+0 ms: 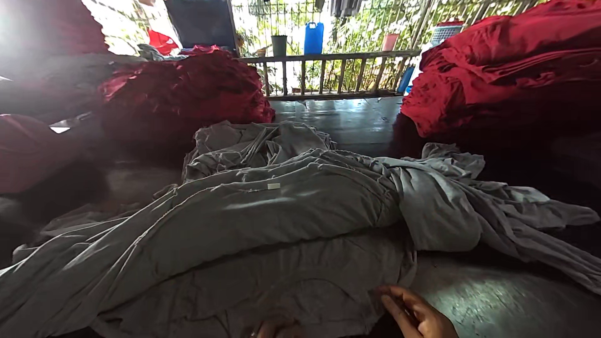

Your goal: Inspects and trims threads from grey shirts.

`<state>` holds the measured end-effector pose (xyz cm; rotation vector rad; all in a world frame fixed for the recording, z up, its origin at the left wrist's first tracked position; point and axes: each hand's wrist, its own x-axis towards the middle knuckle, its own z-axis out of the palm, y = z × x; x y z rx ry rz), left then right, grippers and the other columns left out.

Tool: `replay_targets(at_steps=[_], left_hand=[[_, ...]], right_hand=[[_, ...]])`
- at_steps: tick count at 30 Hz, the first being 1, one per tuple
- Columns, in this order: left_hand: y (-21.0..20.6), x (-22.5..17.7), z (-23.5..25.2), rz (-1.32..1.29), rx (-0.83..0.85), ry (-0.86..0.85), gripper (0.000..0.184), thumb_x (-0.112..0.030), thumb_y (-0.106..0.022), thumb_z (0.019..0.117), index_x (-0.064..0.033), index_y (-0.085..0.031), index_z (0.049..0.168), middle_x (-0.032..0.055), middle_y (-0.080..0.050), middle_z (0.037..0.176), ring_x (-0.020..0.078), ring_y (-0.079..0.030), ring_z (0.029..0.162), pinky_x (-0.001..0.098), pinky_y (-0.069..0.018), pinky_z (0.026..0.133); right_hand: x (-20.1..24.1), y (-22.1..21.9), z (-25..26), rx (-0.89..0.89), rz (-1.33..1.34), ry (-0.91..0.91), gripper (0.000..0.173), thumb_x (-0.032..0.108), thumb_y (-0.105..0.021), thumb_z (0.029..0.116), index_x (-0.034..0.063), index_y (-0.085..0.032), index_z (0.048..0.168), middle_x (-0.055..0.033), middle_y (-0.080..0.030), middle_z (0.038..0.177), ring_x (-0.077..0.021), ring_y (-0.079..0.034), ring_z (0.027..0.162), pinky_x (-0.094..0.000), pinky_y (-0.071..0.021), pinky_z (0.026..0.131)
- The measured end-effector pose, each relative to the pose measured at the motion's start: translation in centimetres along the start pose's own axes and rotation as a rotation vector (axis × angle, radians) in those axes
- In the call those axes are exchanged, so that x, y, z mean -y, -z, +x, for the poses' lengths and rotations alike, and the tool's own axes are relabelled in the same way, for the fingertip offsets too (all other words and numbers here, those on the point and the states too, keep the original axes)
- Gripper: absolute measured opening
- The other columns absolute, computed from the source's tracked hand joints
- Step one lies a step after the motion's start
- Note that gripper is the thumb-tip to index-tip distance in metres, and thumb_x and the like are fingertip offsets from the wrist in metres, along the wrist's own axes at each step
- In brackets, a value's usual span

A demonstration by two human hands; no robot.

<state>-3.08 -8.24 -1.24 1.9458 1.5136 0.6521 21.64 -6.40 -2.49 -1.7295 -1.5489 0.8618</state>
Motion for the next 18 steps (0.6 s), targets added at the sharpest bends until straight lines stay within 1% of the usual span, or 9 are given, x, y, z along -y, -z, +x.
replay_targets(at_steps=[2,4,5,6,8,9,11,14,18], left_hand=[[-0.1,0.0,0.0,0.012,0.002,-0.004,0.020,-0.008,-0.066,0.0940,0.0059,-0.075,0.105,0.0267,-0.070,0.108,0.0467,-0.067,0.104,0.0562,-0.0511,0.095],[-0.2,0.0,0.2,0.036,0.012,-0.005,0.021,-0.009,-0.066,0.0945,0.0059,-0.074,0.107,0.0272,-0.070,0.109,0.0476,-0.066,0.105,0.0582,-0.0503,0.094],[-0.3,-0.1,0.3,0.051,0.022,0.000,0.022,-0.010,-0.065,0.0950,0.0063,-0.074,0.108,0.0278,-0.070,0.110,0.0483,-0.066,0.106,0.0594,-0.0496,0.094],[-0.3,-0.3,0.3,0.072,0.030,0.007,0.024,-0.011,-0.065,0.0953,0.0058,-0.073,0.110,0.0274,-0.070,0.110,0.0482,-0.066,0.107,0.0598,-0.0498,0.094],[-0.3,-0.5,0.5,0.097,0.032,0.012,0.025,-0.013,-0.065,0.0959,0.0051,-0.073,0.112,0.0265,-0.071,0.110,0.0479,-0.067,0.107,0.0603,-0.0503,0.093],[-0.4,-0.6,0.6,0.099,0.019,0.004,0.024,-0.013,-0.065,0.0960,0.0047,-0.074,0.111,0.0261,-0.071,0.109,0.0478,-0.067,0.105,0.0604,-0.0504,0.093],[-0.5,-0.7,0.7,0.098,-0.004,-0.013,0.022,-0.012,-0.065,0.0959,0.0036,-0.076,0.107,0.0253,-0.072,0.105,0.0476,-0.067,0.103,0.0607,-0.0503,0.092],[-0.4,-1.5,1.3,0.071,0.032,-0.035,0.025,-0.016,-0.068,0.0939,0.0026,-0.076,0.108,0.0248,-0.072,0.108,0.0474,-0.066,0.106,0.0618,-0.0491,0.092],[-1.3,-3.7,2.6,0.031,0.140,-0.074,0.028,-0.018,-0.068,0.0944,0.0029,-0.075,0.112,0.0244,-0.070,0.113,0.0458,-0.065,0.110,0.0607,-0.0490,0.094]], right_hand=[[-0.3,0.2,0.1,-0.018,0.077,-0.043,0.028,0.005,-0.051,0.1016,-0.0155,-0.067,0.113,-0.0221,-0.070,0.096,-0.0140,-0.065,0.084,-0.0267,-0.0521,0.080],[-0.3,0.5,0.1,-0.025,0.158,-0.107,0.028,0.007,-0.048,0.1034,-0.0124,-0.066,0.112,-0.0070,-0.066,0.088,0.0030,-0.055,0.073,-0.0145,-0.0445,0.070],[-0.4,0.6,0.1,-0.021,0.201,-0.113,0.027,0.006,-0.048,0.1029,-0.0115,-0.066,0.111,-0.0023,-0.064,0.086,0.0072,-0.050,0.070,-0.0115,-0.0414,0.066],[-0.7,0.7,0.0,-0.007,0.228,-0.081,0.024,0.004,-0.051,0.1005,-0.0116,-0.067,0.111,-0.0030,-0.065,0.090,0.0077,-0.052,0.073,-0.0109,-0.0427,0.068],[-1.3,0.8,-0.2,0.061,0.221,0.045,0.027,-0.004,-0.060,0.0892,-0.0134,-0.068,0.113,-0.0176,-0.065,0.109,-0.0019,-0.056,0.086,-0.0152,-0.0459,0.075],[-1.3,0.8,-0.2,0.098,0.195,0.086,0.033,-0.006,-0.064,0.0830,-0.0131,-0.069,0.115,-0.0217,-0.059,0.114,-0.0052,-0.054,0.087,-0.0153,-0.0444,0.073],[-1.0,0.8,-0.2,0.132,0.137,0.098,0.040,-0.008,-0.069,0.0771,-0.0127,-0.069,0.117,-0.0277,-0.054,0.119,-0.0103,-0.053,0.086,-0.0174,-0.0438,0.070],[-1.2,1.1,0.2,0.125,0.152,0.032,0.044,-0.009,-0.067,0.0762,-0.0139,-0.065,0.120,-0.0215,-0.053,0.119,-0.0017,-0.048,0.079,-0.0134,-0.0380,0.065],[-0.8,1.6,-0.4,0.092,0.184,-0.047,0.031,-0.005,-0.057,0.0841,-0.0133,-0.066,0.112,-0.0148,-0.056,0.110,0.0010,-0.048,0.077,-0.0130,-0.0393,0.066]])
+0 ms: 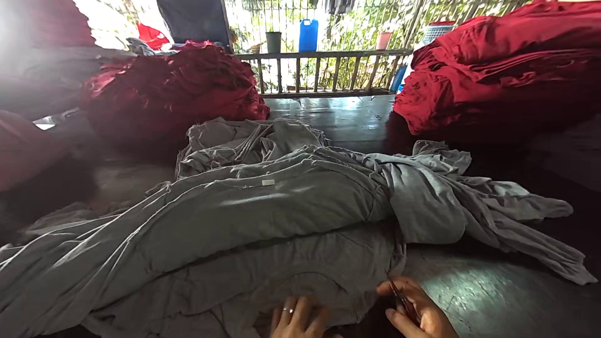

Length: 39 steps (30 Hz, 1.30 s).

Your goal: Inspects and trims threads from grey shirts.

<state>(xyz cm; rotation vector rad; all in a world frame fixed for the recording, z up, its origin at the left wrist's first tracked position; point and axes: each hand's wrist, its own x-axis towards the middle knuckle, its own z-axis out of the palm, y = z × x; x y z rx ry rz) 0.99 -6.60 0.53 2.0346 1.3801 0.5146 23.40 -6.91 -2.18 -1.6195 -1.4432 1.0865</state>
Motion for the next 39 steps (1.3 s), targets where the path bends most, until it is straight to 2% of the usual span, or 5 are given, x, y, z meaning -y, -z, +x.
replay_targets(at_steps=[8,17,23,27,39], left_hand=[[-3.2,-1.1,2.7,-0.050,0.058,-0.017,0.032,-0.017,-0.071,0.0918,0.0074,-0.073,0.113,0.0282,-0.068,0.117,0.0479,-0.063,0.114,0.0592,-0.0478,0.098],[-2.3,-1.8,3.7,-0.287,0.171,-0.039,0.027,-0.004,-0.071,0.0887,0.0114,-0.071,0.111,0.0297,-0.069,0.112,0.0450,-0.066,0.109,0.0535,-0.0505,0.098],[-1.3,-1.2,4.3,-0.589,0.167,0.055,0.035,0.009,-0.060,0.0919,0.0180,-0.061,0.126,0.0310,-0.067,0.118,0.0319,-0.068,0.109,0.0392,-0.0513,0.099],[-1.5,-0.2,4.4,-1.103,0.065,0.241,0.034,0.012,-0.056,0.0902,0.0133,-0.058,0.124,0.0042,-0.069,0.105,0.0012,-0.065,0.092,0.0207,-0.0542,0.087],[-2.2,1.3,4.8,-1.473,0.074,0.294,0.034,0.016,-0.049,0.0885,0.0029,-0.059,0.118,-0.0075,-0.072,0.097,-0.0010,-0.068,0.089,0.0201,-0.0559,0.086]], right_hand=[[2.5,-1.9,-1.0,-0.008,-0.299,0.004,0.020,-0.001,-0.063,0.0925,-0.0168,-0.069,0.104,-0.0333,-0.068,0.105,-0.0448,-0.069,0.095,-0.0523,-0.0557,0.087],[4.1,-1.1,-0.2,-0.096,-0.117,0.113,0.018,0.000,-0.058,0.0961,-0.0154,-0.067,0.098,-0.0243,-0.067,0.094,-0.0221,-0.064,0.086,-0.0308,-0.0520,0.080],[4.8,0.1,-0.1,-0.169,0.147,0.120,0.016,0.000,-0.057,0.0966,-0.0134,-0.064,0.101,-0.0008,-0.064,0.092,0.0108,-0.053,0.078,-0.0082,-0.0447,0.072],[4.5,-0.6,-0.2,-0.106,0.103,0.135,0.022,-0.001,-0.057,0.0963,-0.0151,-0.068,0.108,-0.0143,-0.067,0.104,0.0027,-0.059,0.090,-0.0124,-0.0479,0.081],[6.1,-4.2,1.9,-0.090,-0.334,0.202,0.031,0.005,-0.070,0.0913,-0.0104,-0.071,0.118,-0.0298,-0.069,0.106,-0.0371,-0.071,0.087,-0.0441,-0.0590,0.079]])
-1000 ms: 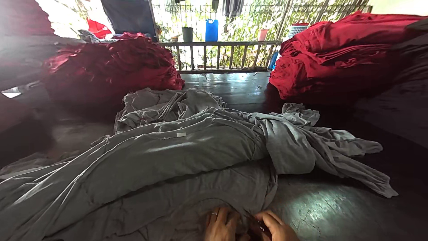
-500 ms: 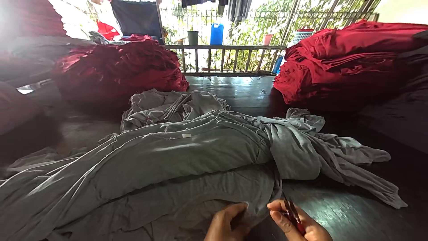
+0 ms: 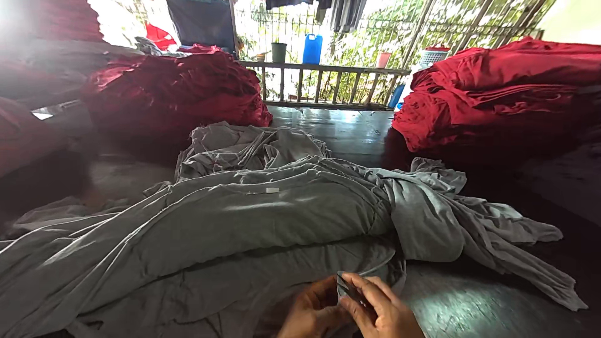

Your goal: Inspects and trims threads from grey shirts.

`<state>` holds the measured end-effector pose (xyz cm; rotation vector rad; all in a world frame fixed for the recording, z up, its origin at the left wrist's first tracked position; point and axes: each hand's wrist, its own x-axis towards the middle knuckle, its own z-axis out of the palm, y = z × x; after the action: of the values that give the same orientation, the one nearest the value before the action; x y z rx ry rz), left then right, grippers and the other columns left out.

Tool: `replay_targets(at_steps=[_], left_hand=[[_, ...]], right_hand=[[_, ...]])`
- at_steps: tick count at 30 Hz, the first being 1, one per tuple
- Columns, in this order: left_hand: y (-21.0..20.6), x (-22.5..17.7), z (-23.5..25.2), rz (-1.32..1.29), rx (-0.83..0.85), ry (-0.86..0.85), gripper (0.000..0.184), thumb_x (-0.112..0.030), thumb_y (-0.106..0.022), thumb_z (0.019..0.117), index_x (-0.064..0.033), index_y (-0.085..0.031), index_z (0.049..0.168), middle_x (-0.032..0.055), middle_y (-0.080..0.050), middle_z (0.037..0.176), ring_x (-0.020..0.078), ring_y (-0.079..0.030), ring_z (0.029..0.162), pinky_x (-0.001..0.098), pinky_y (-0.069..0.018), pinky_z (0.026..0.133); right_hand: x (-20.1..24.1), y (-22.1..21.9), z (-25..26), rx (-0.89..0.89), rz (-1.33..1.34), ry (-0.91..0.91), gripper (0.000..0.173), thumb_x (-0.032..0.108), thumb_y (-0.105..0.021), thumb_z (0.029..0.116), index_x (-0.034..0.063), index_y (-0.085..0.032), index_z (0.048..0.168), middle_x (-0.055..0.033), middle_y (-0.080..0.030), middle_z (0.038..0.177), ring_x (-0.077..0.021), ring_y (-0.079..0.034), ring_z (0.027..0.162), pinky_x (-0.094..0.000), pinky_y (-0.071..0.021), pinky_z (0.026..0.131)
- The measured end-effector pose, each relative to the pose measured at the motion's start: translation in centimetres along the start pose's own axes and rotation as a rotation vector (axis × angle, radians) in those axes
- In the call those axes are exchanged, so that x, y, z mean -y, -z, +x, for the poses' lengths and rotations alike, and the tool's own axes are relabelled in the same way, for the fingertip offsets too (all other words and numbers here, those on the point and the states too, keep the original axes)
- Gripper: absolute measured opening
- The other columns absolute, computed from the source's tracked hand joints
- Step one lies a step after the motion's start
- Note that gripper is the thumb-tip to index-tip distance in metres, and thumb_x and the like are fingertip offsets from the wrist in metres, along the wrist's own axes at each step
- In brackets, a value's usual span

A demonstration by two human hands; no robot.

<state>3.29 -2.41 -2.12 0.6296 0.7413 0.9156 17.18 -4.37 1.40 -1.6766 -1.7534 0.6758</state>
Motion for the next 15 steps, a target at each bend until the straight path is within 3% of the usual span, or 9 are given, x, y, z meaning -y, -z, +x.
replay_targets(at_steps=[4,6,8,10,13,15], left_hand=[[0.1,0.0,-0.1,0.057,-0.007,0.002,0.032,0.015,-0.049,0.0903,0.0058,-0.060,0.119,-0.0071,-0.071,0.095,-0.0017,-0.067,0.087,0.0194,-0.0550,0.085],[0.2,0.0,-0.1,0.056,-0.005,0.010,0.033,0.016,-0.048,0.0898,0.0055,-0.060,0.119,-0.0078,-0.071,0.094,-0.0020,-0.066,0.086,0.0188,-0.0548,0.083],[0.5,0.1,0.0,-0.031,-0.022,0.026,0.037,0.017,-0.046,0.0895,0.0051,-0.060,0.121,-0.0066,-0.072,0.093,-0.0004,-0.068,0.085,0.0200,-0.0559,0.083],[0.8,0.1,0.0,-0.107,-0.043,0.032,0.039,0.017,-0.045,0.0894,0.0040,-0.057,0.124,-0.0052,-0.073,0.091,0.0024,-0.069,0.084,0.0219,-0.0571,0.083],[0.9,-0.1,-0.1,-0.134,-0.054,0.025,0.041,0.017,-0.046,0.0901,-0.0016,-0.049,0.126,-0.0048,-0.073,0.090,0.0041,-0.070,0.083,0.0227,-0.0574,0.081],[0.9,0.0,-0.1,-0.135,-0.036,0.008,0.040,0.018,-0.046,0.0894,-0.0045,-0.052,0.122,-0.0048,-0.073,0.091,0.0040,-0.071,0.083,0.0228,-0.0574,0.081]], right_hand=[[0.3,-0.3,-0.3,-0.023,-0.102,0.015,0.018,-0.003,-0.068,0.0885,-0.0112,-0.074,0.103,-0.0299,-0.067,0.098,-0.0385,-0.070,0.080,-0.0463,-0.0587,0.069],[0.3,-0.4,-0.2,-0.017,-0.008,-0.020,0.016,-0.002,-0.064,0.0915,-0.0129,-0.072,0.100,-0.0270,-0.067,0.096,-0.0294,-0.068,0.080,-0.0366,-0.0571,0.072],[-0.2,-0.4,-0.1,0.010,0.267,-0.084,0.016,0.000,-0.060,0.0943,-0.0120,-0.070,0.098,-0.0155,-0.063,0.096,-0.0084,-0.059,0.083,-0.0188,-0.0491,0.076],[-0.6,0.1,0.0,0.063,0.537,-0.188,0.011,0.002,-0.056,0.0962,-0.0046,-0.064,0.099,0.0023,-0.056,0.091,0.0073,-0.049,0.069,-0.0100,-0.0426,0.064],[-0.7,1.1,-0.3,0.115,0.723,-0.292,0.014,0.000,-0.050,0.0974,0.0111,-0.058,0.099,0.0199,-0.053,0.074,0.0112,-0.041,0.052,-0.0102,-0.0380,0.050],[-0.9,1.4,-0.6,0.118,0.718,-0.304,0.014,0.000,-0.049,0.0987,0.0094,-0.058,0.104,0.0192,-0.055,0.075,0.0107,-0.041,0.052,-0.0103,-0.0377,0.050]])
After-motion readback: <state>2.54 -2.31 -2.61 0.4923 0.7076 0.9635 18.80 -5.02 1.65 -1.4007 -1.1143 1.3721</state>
